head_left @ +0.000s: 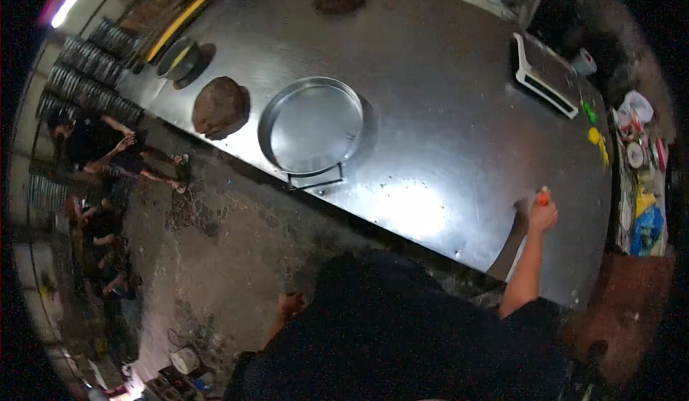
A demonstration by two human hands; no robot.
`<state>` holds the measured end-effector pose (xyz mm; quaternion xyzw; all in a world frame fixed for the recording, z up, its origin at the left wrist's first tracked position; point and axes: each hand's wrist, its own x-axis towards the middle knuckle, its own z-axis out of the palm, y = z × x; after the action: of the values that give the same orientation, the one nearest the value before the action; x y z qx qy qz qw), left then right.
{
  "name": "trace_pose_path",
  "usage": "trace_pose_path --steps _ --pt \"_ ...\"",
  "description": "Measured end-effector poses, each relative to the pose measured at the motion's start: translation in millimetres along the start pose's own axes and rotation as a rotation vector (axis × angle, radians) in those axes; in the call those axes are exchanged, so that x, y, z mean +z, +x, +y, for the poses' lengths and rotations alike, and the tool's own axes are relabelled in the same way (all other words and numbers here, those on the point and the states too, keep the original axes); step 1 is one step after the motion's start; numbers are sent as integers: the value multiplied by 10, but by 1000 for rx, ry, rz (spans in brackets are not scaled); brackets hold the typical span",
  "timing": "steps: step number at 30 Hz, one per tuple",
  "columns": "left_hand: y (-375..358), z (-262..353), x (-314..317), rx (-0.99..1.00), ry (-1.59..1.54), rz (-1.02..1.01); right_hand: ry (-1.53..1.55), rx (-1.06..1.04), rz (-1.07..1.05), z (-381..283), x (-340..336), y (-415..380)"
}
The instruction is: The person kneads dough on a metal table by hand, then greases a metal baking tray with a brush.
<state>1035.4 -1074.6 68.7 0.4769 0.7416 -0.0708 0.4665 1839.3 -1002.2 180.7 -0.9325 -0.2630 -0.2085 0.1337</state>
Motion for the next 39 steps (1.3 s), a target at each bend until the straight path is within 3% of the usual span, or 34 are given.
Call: trace_pose_path --steps 2,4,5,6,8,9,10,11,13,15,16,17,18,19,20,21,23,25,27,28,30,33,34,35,38,39 --pt "236 136 -210 79 69 69 197 -11 -20 -416 -339 -420" --pt "397 324 -478 147 116 164 194 -53 -84 -839 -696 -880" --pt "714 -1 -319 541 -44 450 301 -120 -72 -1005 -765 -1118" --pt "460 426 -614 131 -218 151 396 -185 -64 -1134 -781 -1364" --pt "782 272 -656 383 24 234 702 -352 -87 -1509 -948 -1855" --pt "745 345 -631 360 -30 374 732 -340 -143 -1749 -1134 -2125" --pt "939 157 -501 356 -44 364 569 -528 -54 -1831 -1109 -2349" --pt "1320 -114 -304 361 -97 303 641 -611 -156 -1935 -1183 -2518" --pt "1311 -252 -164 359 -154 241 884 -734 26 -2024 -1044 -2737" --pt "860 -221 -203 297 276 231 877 -684 -100 -1955 -1299 -2739" --pt "734 -312 -199 268 418 225 862 -623 -224 -1907 -1429 -2764" --pt "700 -587 -74 396 539 344 791 -643 -143 -1799 -1443 -2731" --pt "644 -799 29 524 663 464 756 -547 -219 -1671 -1474 -2692" --pt "560 -920 87 507 660 471 806 -647 -55 -1431 -1187 -2601" --pt "494 -1028 150 288 536 506 579 -559 -173 -1353 -1500 -2549" --pt "439 -1107 209 74 408 535 527 -481 -275 -1049 -1238 -2439" --pt "346 -1374 251 140 458 602 663 -642 52 -672 -997 -2237" --pt "408 -1786 386 204 513 665 697 -557 -76 -486 -1029 -2145" --pt "543 -1937 489 -200 394 659 457 -478 -58 -412 -1033 -2078" --pt "545 -1852 534 -105 450 582 493 -718 115 -394 -1001 -2034" --pt "156 -1234 332 95 542 428 519 -737 58 -294 -987 -2092" --pt "106 -609 202 94 234 372 704 -686 -70 116 -874 -1998" --pt "112 -416 182 78 91 377 651 -841 109 325 -859 -1861" --pt "118 -239 165 64 -36 373 663 -842 110 534 -885 -1726" --pt "63 182 151 31 -251 318 346 -620 70 1225 -969 -1218" --pt "-3 317 164 10 -306 298 149 -437 56 1708 -665 -1006"
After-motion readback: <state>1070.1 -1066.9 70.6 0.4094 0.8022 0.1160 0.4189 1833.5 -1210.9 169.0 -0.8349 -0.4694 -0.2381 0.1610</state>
